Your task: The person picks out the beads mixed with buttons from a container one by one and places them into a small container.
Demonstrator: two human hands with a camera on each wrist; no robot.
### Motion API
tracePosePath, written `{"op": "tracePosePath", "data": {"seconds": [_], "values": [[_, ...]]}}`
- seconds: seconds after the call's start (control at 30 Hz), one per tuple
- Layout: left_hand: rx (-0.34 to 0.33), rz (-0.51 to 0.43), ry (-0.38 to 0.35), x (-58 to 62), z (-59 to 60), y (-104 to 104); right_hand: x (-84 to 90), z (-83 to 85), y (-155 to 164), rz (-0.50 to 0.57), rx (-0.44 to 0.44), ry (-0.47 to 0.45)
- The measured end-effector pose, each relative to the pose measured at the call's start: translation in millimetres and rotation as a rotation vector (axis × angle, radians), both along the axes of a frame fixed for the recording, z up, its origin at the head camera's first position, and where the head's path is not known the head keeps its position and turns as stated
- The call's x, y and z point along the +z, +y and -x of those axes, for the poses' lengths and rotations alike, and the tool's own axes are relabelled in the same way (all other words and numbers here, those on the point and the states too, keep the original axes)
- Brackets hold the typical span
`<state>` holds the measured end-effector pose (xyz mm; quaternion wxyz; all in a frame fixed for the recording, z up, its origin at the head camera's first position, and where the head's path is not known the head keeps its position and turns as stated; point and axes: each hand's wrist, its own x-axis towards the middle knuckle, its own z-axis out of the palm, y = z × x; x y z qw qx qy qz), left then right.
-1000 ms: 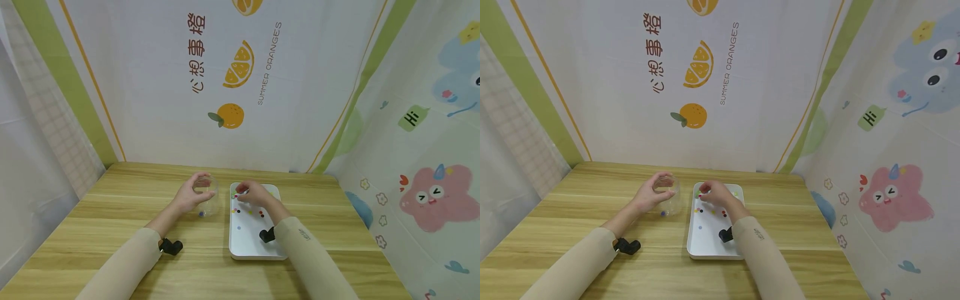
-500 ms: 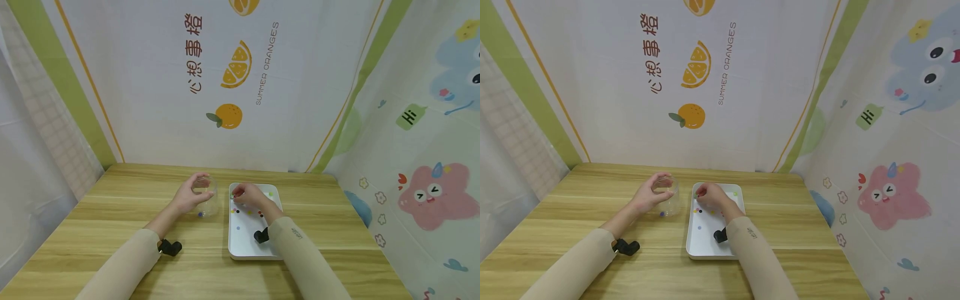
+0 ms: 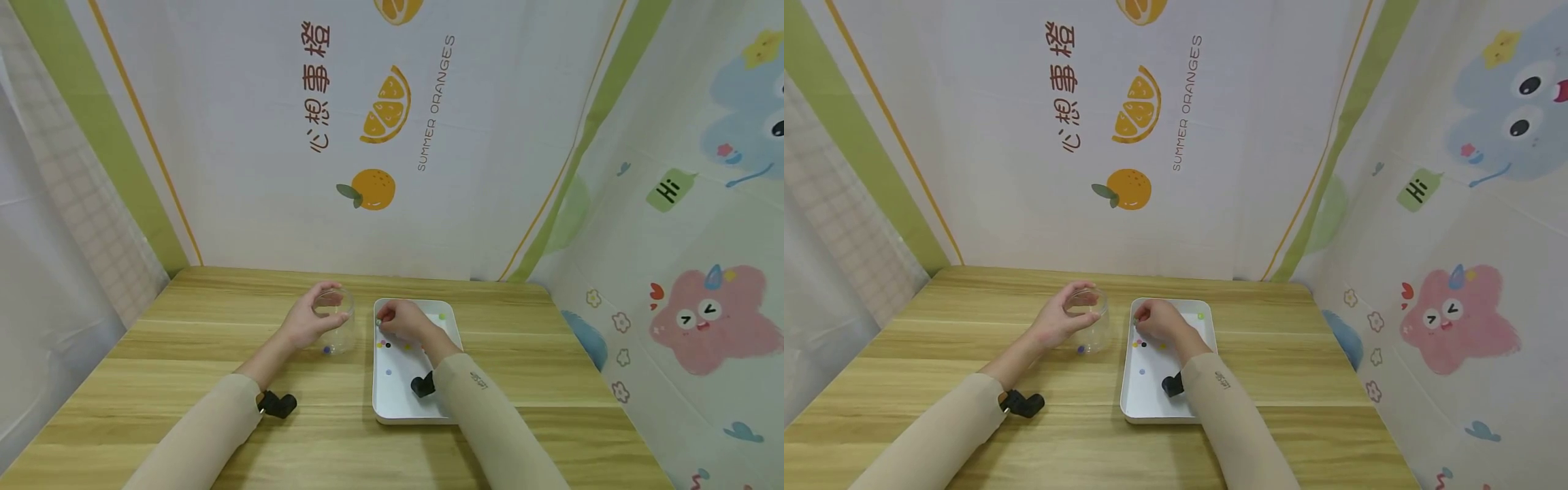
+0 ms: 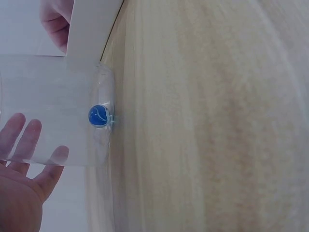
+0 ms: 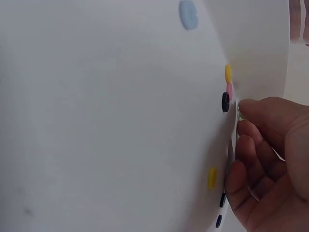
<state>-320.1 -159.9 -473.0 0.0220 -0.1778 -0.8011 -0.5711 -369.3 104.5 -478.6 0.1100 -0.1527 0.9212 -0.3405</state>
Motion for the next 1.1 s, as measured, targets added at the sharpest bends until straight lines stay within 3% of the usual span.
{"op": "tracePosePath", "data": {"seconds": [0.67, 0.9, 1.1], "values": [[0.003, 0.0, -0.005, 0.4, 0.0, 0.2, 0.6, -4.4, -1.9, -0.046, 0.01, 0.038], [0.001, -0.013, -0.005, 0.1, 1.4, -0.7, -3.6, -3.4, 1.5, 0.0, -0.003, 0.048], [0.009, -0.005, -0.013, 0.2, 1.1, 0.2, -5.8, -1.7, 7.7, 0.058, -0.025, 0.002]]}}
